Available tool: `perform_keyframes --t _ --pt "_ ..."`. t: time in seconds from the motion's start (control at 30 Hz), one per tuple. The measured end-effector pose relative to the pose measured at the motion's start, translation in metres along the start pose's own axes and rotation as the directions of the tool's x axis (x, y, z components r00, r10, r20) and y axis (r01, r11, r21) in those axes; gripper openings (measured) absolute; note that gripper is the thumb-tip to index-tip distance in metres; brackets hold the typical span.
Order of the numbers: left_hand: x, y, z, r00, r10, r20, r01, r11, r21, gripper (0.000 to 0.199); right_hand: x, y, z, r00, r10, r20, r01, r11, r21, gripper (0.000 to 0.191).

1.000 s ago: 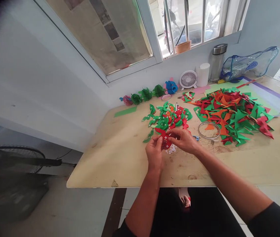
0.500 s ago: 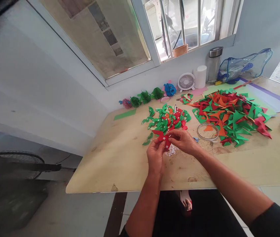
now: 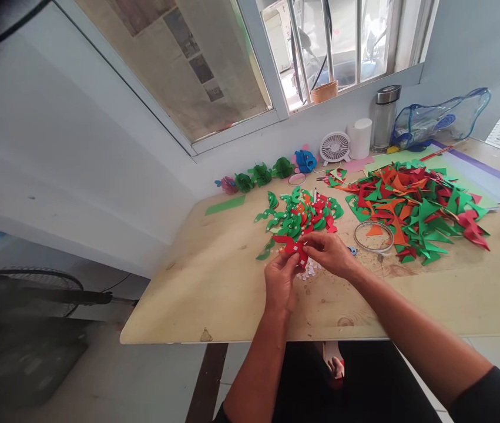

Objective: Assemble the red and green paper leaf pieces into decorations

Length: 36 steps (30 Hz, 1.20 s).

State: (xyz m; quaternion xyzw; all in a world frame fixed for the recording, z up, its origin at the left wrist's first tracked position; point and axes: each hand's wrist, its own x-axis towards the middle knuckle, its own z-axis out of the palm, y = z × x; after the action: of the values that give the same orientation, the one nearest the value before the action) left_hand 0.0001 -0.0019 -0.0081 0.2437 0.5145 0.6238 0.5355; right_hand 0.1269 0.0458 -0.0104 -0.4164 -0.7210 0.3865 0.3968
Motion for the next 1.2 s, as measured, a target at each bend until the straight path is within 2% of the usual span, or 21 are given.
perform_keyframes --t 0.3,0.7,0.87,1.0,1.1,1.2 --pt "0.003 0.001 -0.003 0.998 0.015 0.062 -0.020 0.997 0.071 0.031 0.000 -0.002 -0.002 0.999 0.036 0.028 -0.039 0.994 0.106 0.028" --pt "0.008 -0.007 0.000 0.997 0.081 -0.013 -0.080 0.994 0.072 0.030 -0.001 0.000 0.000 0.999 -0.017 0.039 0.019 0.999 -0.034 0.025" --pt "0.008 -0.008 0.002 0.996 0.075 -0.041 -0.071 0.993 0.092 0.028 -0.004 0.002 0.005 0.999 -0.043 -0.027 0.039 0.991 -0.131 0.026" --pt "0.009 -0.008 0.003 0.996 0.073 -0.055 -0.068 0.993 0.094 0.026 -0.005 0.003 0.008 0.992 -0.117 -0.052 0.104 0.972 -0.208 0.026" --pt "0.010 -0.008 0.004 0.996 0.067 -0.066 -0.061 0.994 0.093 0.026 -0.005 0.002 0.008 0.988 -0.150 -0.045 0.137 0.967 -0.213 0.025" --pt "0.010 -0.009 0.004 0.996 0.067 -0.053 -0.062 0.994 0.085 0.027 -0.005 -0.001 0.007 0.992 -0.110 -0.062 0.098 0.979 -0.179 0.025"
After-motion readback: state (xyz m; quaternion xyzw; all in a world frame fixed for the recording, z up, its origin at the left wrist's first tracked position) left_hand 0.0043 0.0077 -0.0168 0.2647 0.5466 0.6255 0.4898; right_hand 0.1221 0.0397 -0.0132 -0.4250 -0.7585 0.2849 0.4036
